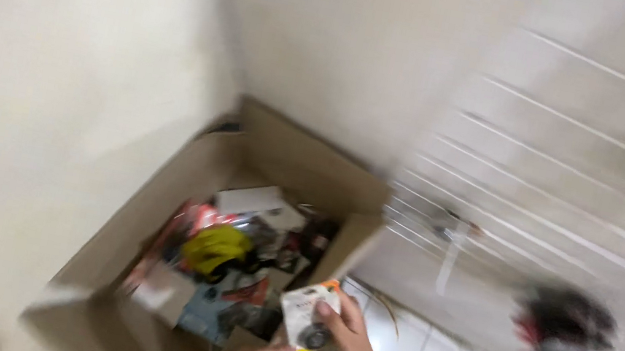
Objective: The person wipes several small packaged items with a yellow cloth and places them on a wall-mounted wire rack. The person picks up each item from a cardboard box, wipes it, and hangs it on the rack. This is repeated for multiple items throughout the clip.
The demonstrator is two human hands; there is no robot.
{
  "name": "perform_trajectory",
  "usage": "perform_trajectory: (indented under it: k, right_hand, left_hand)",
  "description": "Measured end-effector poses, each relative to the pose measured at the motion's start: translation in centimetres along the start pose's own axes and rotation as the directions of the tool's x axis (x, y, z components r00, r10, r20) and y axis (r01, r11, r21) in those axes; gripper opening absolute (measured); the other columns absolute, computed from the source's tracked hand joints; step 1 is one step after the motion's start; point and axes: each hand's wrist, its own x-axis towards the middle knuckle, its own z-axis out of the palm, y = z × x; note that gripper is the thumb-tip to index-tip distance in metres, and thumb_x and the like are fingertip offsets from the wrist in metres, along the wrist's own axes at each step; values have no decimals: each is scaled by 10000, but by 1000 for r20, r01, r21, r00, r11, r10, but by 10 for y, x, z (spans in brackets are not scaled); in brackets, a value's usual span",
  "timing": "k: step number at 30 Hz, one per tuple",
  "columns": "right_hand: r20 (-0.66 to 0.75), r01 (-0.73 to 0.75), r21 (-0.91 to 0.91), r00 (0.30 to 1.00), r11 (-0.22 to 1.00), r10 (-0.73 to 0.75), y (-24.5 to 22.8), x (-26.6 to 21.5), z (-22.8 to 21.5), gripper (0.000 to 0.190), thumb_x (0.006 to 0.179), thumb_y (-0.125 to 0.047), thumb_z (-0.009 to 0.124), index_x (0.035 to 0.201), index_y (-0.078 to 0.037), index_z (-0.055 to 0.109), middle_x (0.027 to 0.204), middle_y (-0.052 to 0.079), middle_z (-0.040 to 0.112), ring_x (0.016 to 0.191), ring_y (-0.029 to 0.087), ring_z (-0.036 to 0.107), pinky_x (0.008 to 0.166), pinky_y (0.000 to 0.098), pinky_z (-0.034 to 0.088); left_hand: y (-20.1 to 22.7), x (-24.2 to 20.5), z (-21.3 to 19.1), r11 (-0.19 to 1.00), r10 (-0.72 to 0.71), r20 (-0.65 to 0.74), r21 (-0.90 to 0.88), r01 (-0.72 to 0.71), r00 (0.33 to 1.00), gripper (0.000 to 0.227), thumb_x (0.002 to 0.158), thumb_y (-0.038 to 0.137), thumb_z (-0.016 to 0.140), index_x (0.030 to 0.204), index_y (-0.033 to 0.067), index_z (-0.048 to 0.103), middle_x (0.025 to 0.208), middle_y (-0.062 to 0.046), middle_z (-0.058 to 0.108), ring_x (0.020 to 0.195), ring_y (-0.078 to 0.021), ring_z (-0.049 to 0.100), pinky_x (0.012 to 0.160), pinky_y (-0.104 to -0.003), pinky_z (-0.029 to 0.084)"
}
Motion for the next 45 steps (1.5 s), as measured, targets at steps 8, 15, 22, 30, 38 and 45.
perform_trajectory:
  k: [8,15,22,30,38,45]
  right_hand:
    - [-775,85,17,630,996,-40,0,-102,-54,192,956,-124,639,842,11,716,636,2,567,576,92,424,515,248,339]
    - [-656,65,-67,749,996,-93,-23,-82,-102,194,985,-142,606,1086,-21,718,866,69,743,723,126,628,657,267,519]
    - [-661,10,-35,750,999,-31,-25,-65,-120,206,1004,-185,610,1038,-4,703,775,9,625,685,85,491,643,249,440]
    - [-656,-148,-254,753,956,-58,-8,-5,-173,317,998,-241,586,1236,-52,676,692,9,612,586,98,470,516,271,398]
    - [-659,-255,-324,752,911,-24,-36,25,-202,503,1019,-473,618,1111,16,552,1079,261,601,1097,483,648,893,582,589]
    - [-471,-397,-310,853,864,224,59,-1,-234,519,1028,-527,558,1293,-81,581,1233,215,630,1174,410,650,933,557,570]
  left_hand:
    - [-41,-28,46,916,-68,672,-251,313,738,572,1056,348,343,919,-17,761,809,-146,863,647,-224,839,685,-296,653]
    - [55,18,110,985,-6,316,-161,60,949,467,1024,199,409,717,94,745,666,-58,824,366,-49,540,324,-206,436]
    - [27,77,183,1000,-1,242,-13,4,970,228,1018,212,499,1128,79,648,1135,-87,734,760,-128,691,601,-215,592]
    - [3,112,236,972,3,298,222,-73,955,430,978,195,625,1380,62,552,1300,-97,685,1012,-204,708,720,-274,602]
    - [-28,152,280,972,25,323,215,-99,946,551,966,-12,543,1511,2,461,1428,-255,541,1326,-445,493,1082,-546,431]
    - [-52,137,277,974,81,209,193,-122,975,561,914,-27,606,1464,56,528,1346,-194,614,1248,-380,575,1057,-490,463]
